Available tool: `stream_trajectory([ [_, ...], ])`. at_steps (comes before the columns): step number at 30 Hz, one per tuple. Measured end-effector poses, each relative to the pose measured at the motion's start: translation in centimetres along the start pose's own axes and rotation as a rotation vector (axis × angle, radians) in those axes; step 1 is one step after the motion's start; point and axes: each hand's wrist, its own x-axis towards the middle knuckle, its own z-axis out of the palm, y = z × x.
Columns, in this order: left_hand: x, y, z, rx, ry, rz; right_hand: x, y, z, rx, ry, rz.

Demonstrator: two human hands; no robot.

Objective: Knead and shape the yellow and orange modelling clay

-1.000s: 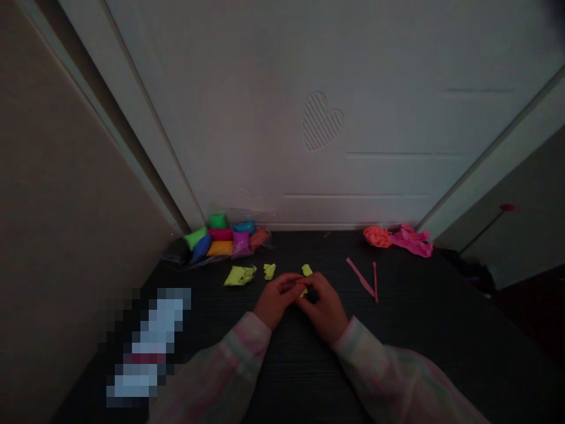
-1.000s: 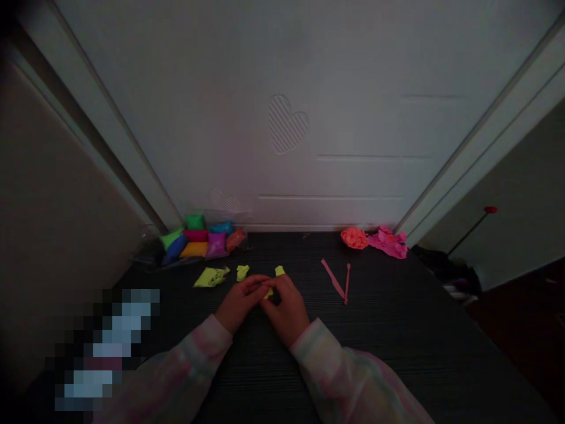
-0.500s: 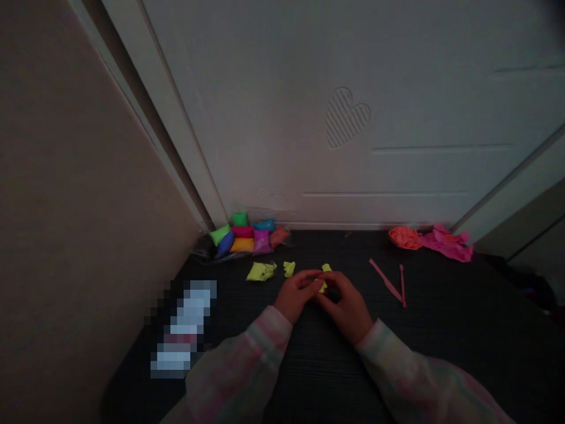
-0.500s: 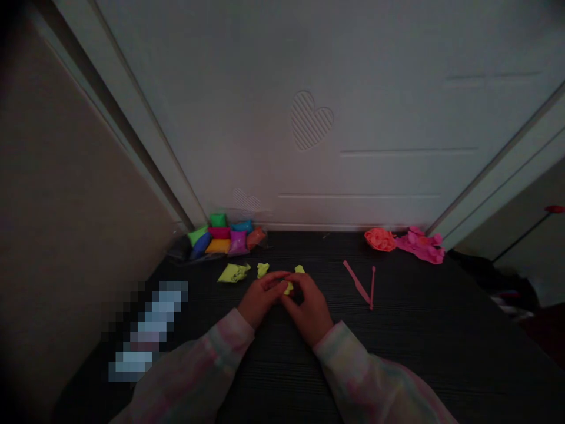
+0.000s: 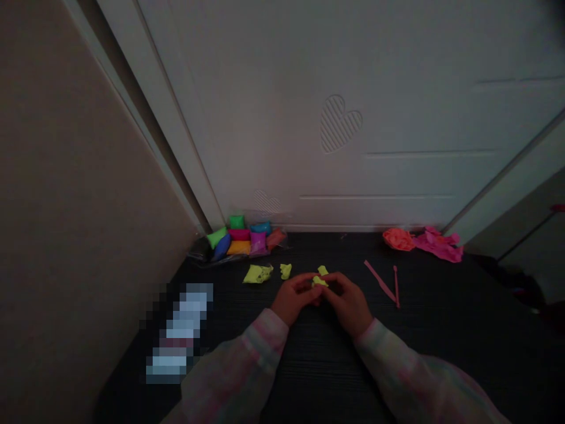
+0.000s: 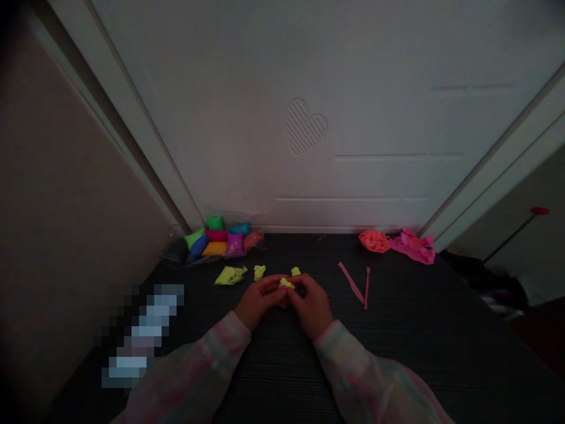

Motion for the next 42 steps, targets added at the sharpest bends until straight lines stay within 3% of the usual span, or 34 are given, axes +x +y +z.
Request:
stream_trajectory([
  [5,0.0,0.2,0.1,0.024,0.054,-0.002,0.1,-0.1,-0.1,0.135,-0.06,0.042],
  [17,0.0,0.4,-0.2,0.144,0.14,0.09,0.1,-0.2,0.1,0.16,-0.017,0.002],
  [23,-0.2,0.8,-0.1,0.218,0.176,0.092,0.0,-0.2,0.3,0.192,-0.104,-0.023],
  [33,-0.1,0.3,-0.3,0.189,0.206,0.149,0.2,0.2,1.0,0.331,-0.13,0.084],
  [42,-0.1,0.5,0.0,0.078,0.217,0.073,0.5,0.4,0.7,0.375,-0.072,0.091],
])
